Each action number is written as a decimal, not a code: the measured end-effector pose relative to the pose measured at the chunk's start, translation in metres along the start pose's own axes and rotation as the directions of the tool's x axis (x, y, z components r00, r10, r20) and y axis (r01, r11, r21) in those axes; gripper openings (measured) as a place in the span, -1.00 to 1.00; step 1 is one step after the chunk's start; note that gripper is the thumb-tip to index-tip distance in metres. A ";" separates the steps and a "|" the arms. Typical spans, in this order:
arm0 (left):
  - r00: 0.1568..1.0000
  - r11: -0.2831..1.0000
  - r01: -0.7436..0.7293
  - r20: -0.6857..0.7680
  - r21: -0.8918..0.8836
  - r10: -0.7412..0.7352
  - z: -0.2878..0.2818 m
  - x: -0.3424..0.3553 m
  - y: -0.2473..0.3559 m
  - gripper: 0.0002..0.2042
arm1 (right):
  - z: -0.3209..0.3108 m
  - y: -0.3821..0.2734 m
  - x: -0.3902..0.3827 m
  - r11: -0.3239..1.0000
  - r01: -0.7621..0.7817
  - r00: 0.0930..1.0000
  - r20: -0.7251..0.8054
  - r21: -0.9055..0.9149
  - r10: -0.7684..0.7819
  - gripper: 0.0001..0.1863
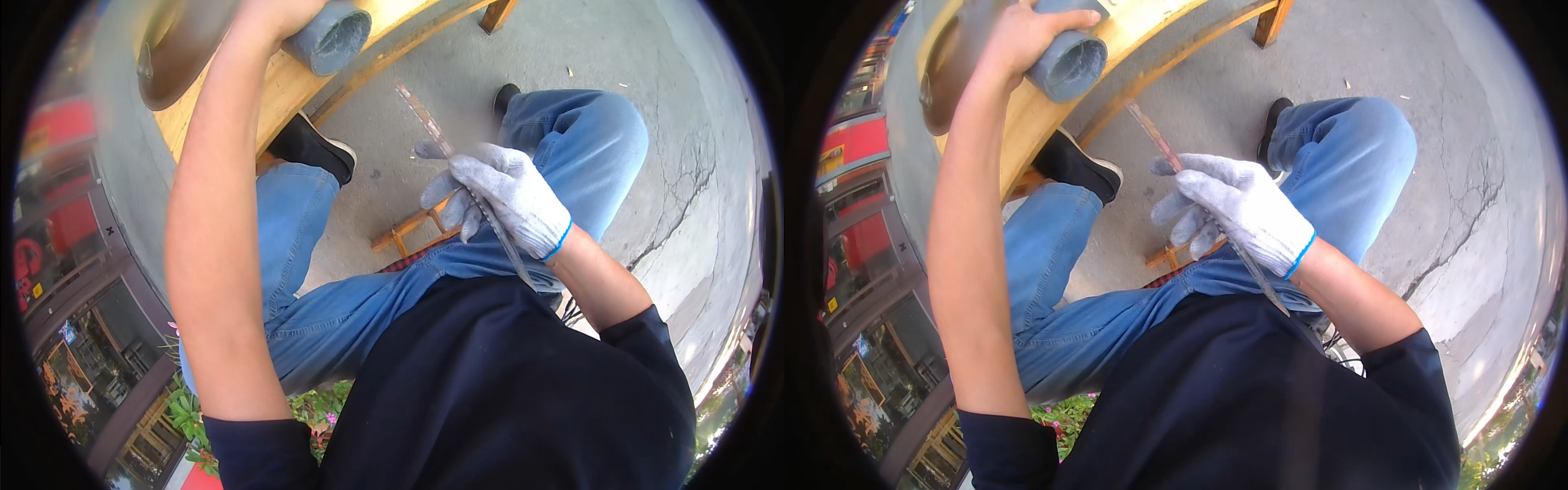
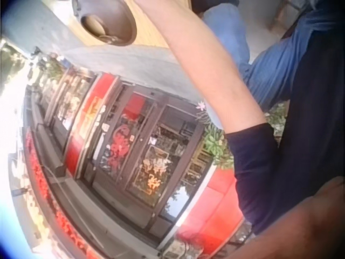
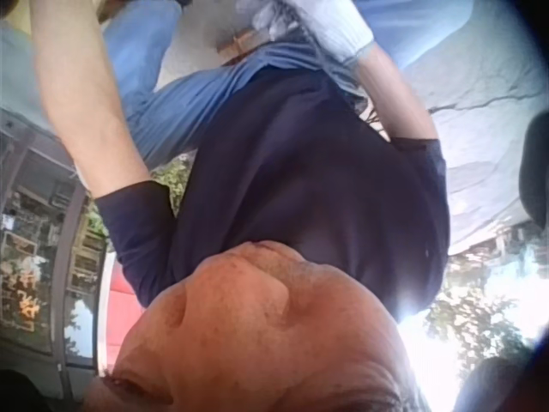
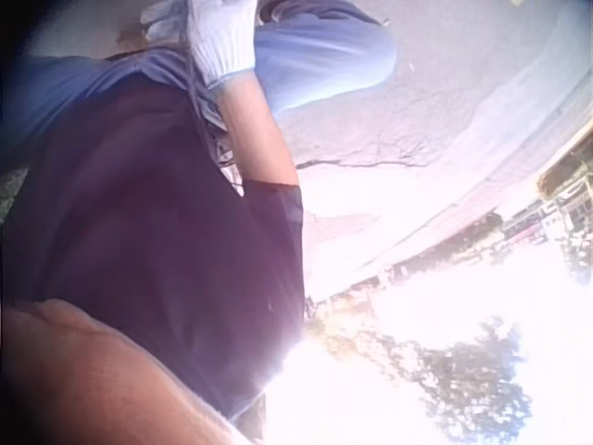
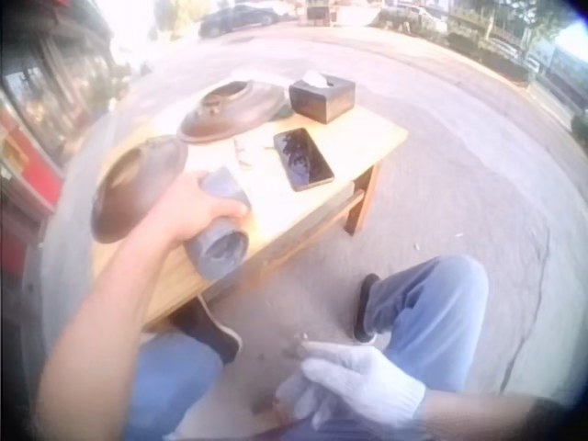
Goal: The person sits on a low stool and uses a metal carving tool to shape the interior and rim of a small gray clay pot. They rotate the pot and scrape away clay, then place it on a wooden table with other finished pieces.
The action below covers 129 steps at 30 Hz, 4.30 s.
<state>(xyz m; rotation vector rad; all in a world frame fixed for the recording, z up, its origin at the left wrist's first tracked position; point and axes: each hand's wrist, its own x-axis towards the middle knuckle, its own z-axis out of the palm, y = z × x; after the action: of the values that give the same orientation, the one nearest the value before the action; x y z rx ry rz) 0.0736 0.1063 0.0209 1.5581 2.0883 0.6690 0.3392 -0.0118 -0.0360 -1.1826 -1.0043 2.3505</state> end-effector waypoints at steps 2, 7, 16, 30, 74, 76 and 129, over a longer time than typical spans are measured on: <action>1.000 1.000 -0.005 -0.010 0.001 0.005 -0.002 0.004 -0.002 -0.40 | -0.007 -0.006 0.000 1.000 0.003 0.998 0.067 -0.005 -0.003 -0.50; 0.998 0.997 0.016 0.056 -0.072 -0.012 0.002 0.012 -0.004 -0.50 | -0.022 -0.008 0.012 0.992 0.046 0.970 0.233 0.118 -0.073 -0.43; 1.000 1.000 0.007 0.002 -0.021 -0.007 -0.003 -0.006 0.002 -0.42 | -0.029 0.054 -0.046 0.959 -0.282 0.956 0.084 0.011 0.280 -0.33; 0.999 0.997 -0.029 -0.027 0.073 0.031 -0.001 0.008 -0.009 -0.32 | -0.013 0.025 -0.090 0.884 -0.292 0.951 -0.210 -0.366 0.228 -0.68; 0.999 0.995 -0.042 0.005 -0.095 0.042 0.015 0.031 -0.050 -0.17 | -0.009 -0.018 -0.022 0.634 0.165 0.955 -0.039 -0.756 -0.295 -0.56; 0.999 1.000 -0.006 -0.043 -0.002 0.006 0.015 0.024 -0.034 -0.14 | -0.007 -0.027 -0.017 0.615 0.131 0.957 -0.063 -0.777 -0.283 -0.56; 0.998 0.999 -0.034 0.046 -0.007 0.035 0.000 0.020 -0.051 -0.04 | 0.030 -0.048 0.074 0.627 0.263 0.923 0.003 -0.733 -0.384 -0.49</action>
<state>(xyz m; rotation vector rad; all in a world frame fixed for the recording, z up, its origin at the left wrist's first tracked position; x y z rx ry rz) 0.0308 0.1129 -0.0119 1.5944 2.0278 0.6452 0.2695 0.0495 -0.0311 -1.2470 -2.0057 1.5468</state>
